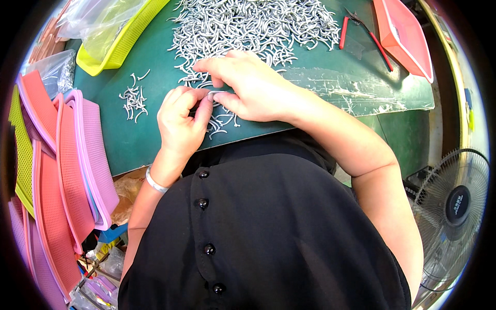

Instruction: The person sits at a green workbench and sorts small silver metal hooks by hand. They pick up individual hooks from a large pile, inspect them, and place them into a smaller, organized pile on the table. The process is repetitive and involves fine motor manipulation of the small metal pieces.

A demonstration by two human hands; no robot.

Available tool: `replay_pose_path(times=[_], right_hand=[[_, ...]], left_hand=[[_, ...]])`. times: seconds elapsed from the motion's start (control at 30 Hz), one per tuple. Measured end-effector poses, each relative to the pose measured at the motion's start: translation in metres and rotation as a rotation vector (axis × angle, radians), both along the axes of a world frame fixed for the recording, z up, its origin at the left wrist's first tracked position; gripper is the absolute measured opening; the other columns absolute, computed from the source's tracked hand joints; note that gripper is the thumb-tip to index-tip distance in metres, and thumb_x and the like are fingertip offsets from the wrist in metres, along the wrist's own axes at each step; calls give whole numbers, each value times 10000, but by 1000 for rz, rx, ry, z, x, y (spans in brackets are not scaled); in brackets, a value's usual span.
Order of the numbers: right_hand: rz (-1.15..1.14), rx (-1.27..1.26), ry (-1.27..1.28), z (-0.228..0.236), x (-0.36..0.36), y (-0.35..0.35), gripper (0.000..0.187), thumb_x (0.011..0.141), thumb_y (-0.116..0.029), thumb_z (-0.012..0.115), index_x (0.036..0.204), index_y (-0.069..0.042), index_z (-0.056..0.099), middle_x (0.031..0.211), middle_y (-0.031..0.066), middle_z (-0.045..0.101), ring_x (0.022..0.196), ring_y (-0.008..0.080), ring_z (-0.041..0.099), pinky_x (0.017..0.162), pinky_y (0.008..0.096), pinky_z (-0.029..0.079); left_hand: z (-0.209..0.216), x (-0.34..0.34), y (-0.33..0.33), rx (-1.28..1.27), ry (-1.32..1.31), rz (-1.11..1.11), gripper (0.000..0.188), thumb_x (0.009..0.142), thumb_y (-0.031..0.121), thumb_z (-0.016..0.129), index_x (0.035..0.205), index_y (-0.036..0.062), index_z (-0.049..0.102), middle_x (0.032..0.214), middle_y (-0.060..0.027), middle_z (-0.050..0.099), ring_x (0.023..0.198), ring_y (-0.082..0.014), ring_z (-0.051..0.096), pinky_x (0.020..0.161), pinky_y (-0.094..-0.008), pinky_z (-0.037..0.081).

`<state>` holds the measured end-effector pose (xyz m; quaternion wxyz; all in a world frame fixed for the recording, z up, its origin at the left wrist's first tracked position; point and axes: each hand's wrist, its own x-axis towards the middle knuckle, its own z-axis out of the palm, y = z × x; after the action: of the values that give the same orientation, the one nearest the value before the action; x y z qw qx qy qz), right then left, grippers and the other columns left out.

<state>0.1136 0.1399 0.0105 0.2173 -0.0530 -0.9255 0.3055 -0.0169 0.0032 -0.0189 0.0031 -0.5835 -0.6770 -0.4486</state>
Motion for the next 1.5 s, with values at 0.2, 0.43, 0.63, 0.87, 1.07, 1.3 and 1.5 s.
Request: replay_pose_path(times=[0.2,0.43,0.63,0.87,1.07,1.3,1.5], right_hand=[[-6,65,36,-3,0,-2,552,775,17,623,1310,-78,525,790,7,592,802,227,546,786,371,423],[-5,130,36,-4,0,-3,561,771,15,623,1315,-73,518,787,5,594,803,227,551,788,371,423],[1,-8,-50,1,1,6,575,753,10,637,1311,-74,527,864,40,617,882,251,567,844,385,436],[-61,309,15,-10,-4,11,494,759,30,624,1242,-61,576,908,56,638,900,268,561,858,399,442],[-16,147,-71,-2,0,10,474,766,34,615,1226,-74,583,849,41,622,864,247,555,815,381,435],[-52,200,-69,3,8,16,457,773,37,623,1214,-77,588,803,44,616,854,251,556,829,387,437],[-22,220,-78,-2,9,17,419,800,19,619,1208,-70,586,813,71,612,868,268,551,837,397,438]], left_hand=[[1,1,-2,-29,-31,-9,91,753,38,748,815,54,683,716,-50,601,660,-219,575,601,-334,466],[2,1,-3,-48,-46,-9,105,752,23,753,833,52,692,702,-48,587,651,-199,565,599,-312,463],[-2,0,-3,-25,22,-44,117,735,29,739,837,72,701,753,-51,594,696,-224,574,626,-325,472],[3,1,-5,-82,24,-77,135,698,58,705,831,79,696,778,-57,580,737,-252,575,662,-368,484],[1,2,-5,-75,79,-47,149,729,28,686,873,64,697,792,-67,595,739,-254,582,665,-355,484],[5,2,-4,-88,97,-52,183,739,27,687,914,76,712,791,-60,584,739,-249,575,655,-359,477],[3,2,-3,-88,136,-76,199,703,64,703,899,94,719,769,-56,543,724,-247,552,639,-367,467]])
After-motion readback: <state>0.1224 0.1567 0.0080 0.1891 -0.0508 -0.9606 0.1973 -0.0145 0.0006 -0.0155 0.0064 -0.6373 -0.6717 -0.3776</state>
